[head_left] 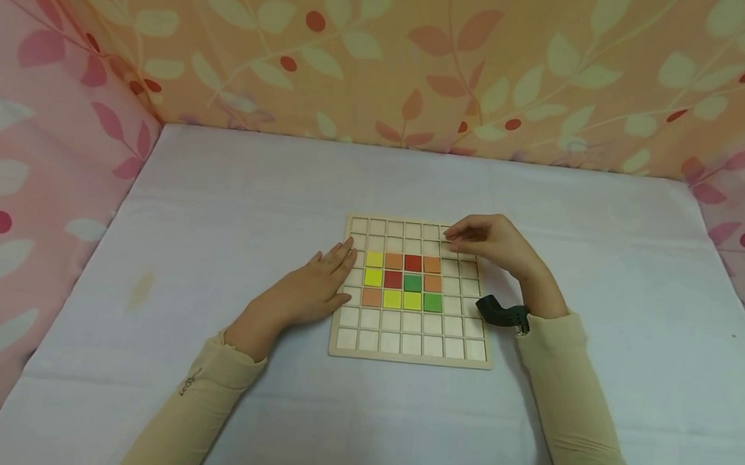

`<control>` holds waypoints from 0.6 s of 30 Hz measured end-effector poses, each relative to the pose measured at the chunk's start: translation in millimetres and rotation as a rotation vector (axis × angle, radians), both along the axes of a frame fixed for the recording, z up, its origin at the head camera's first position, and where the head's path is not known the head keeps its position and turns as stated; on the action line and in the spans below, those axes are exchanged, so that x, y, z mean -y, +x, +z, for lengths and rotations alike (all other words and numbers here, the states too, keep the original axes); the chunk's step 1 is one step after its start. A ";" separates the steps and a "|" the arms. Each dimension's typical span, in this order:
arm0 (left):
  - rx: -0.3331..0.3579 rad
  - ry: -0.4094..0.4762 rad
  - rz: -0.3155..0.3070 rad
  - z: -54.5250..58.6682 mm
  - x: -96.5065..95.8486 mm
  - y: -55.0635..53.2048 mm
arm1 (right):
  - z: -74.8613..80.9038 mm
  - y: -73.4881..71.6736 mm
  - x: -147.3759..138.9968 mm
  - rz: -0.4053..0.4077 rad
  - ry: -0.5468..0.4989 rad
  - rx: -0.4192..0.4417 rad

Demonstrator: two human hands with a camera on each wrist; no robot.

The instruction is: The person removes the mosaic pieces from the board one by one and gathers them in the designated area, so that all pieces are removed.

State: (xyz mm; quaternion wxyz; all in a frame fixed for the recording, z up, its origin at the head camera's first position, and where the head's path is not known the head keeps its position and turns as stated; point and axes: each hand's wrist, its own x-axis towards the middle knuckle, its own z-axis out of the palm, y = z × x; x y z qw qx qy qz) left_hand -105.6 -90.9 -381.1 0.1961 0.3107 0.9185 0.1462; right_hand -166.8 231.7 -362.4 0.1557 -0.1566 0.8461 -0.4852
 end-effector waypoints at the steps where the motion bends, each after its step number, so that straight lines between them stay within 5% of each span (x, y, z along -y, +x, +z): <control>1: -0.004 0.000 -0.001 0.6 0.0 0.1 | 0.2 -0.1 2.5 0.006 0.003 -0.002; 18: 0.002 0.003 -0.006 -3.0 2.1 -2.5 | -0.8 -4.9 43.2 0.120 -0.005 0.005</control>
